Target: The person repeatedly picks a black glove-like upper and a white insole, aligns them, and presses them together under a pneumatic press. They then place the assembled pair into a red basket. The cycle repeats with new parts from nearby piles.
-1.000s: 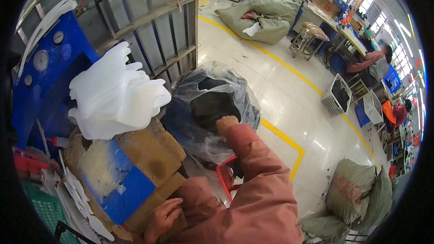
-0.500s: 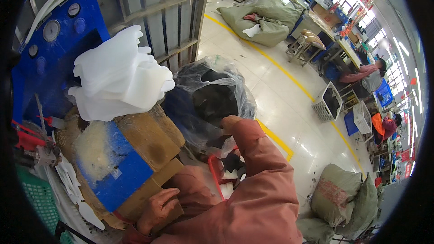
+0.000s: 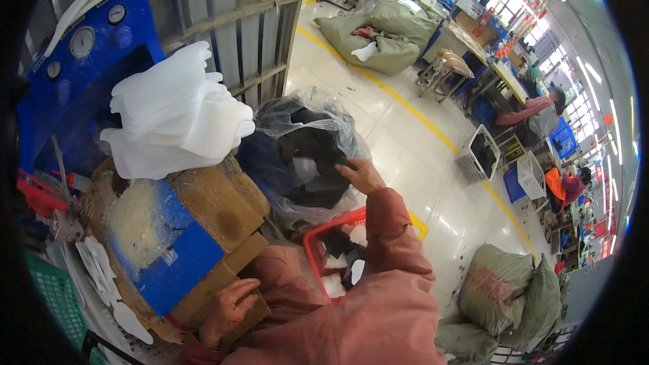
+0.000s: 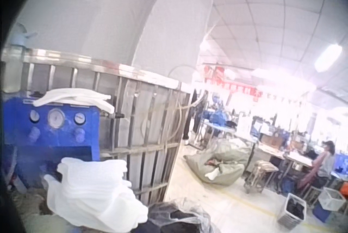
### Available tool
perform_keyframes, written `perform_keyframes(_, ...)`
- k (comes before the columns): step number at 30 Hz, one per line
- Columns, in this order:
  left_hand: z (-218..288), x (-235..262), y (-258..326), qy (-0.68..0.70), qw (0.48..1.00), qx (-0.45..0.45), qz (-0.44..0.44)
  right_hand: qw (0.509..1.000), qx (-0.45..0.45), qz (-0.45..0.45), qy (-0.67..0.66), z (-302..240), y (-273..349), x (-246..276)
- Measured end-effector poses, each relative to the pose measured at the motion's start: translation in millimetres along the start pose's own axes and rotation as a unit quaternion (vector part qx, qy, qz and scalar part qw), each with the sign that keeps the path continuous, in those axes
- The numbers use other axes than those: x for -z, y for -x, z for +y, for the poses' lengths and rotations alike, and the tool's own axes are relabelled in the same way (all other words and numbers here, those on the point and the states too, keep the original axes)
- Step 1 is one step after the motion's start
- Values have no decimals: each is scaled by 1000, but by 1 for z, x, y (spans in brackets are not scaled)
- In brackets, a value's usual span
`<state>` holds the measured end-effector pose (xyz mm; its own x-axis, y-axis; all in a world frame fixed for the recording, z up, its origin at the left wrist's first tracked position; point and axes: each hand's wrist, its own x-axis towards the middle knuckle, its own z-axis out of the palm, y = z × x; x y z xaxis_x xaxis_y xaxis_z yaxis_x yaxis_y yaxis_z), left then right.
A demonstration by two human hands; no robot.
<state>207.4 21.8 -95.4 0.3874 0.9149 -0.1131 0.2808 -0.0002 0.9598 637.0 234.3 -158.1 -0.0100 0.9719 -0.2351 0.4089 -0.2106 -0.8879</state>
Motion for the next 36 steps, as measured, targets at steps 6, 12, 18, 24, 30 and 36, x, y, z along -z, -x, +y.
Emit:
perform_keyframes(6,-4,4,6,8,999,-25,27,980,67,156,-105,-43,29,-8)
perform_keyframes(12,4,15,13,113,992,51,37,961,182,143,-150,-90,84,-43)
perform_keyframes(18,35,25,6,42,983,-76,164,905,84,86,-409,-121,123,-113)
perform_keyframes(24,49,39,-3,-156,936,-209,237,910,43,20,-413,-141,162,-197)
perform_keyframes(30,49,31,1,129,951,-194,201,837,-12,-132,-530,-163,186,-249)
perform_keyframes(36,19,45,20,216,939,-93,250,816,-40,-170,-551,-158,188,-271)
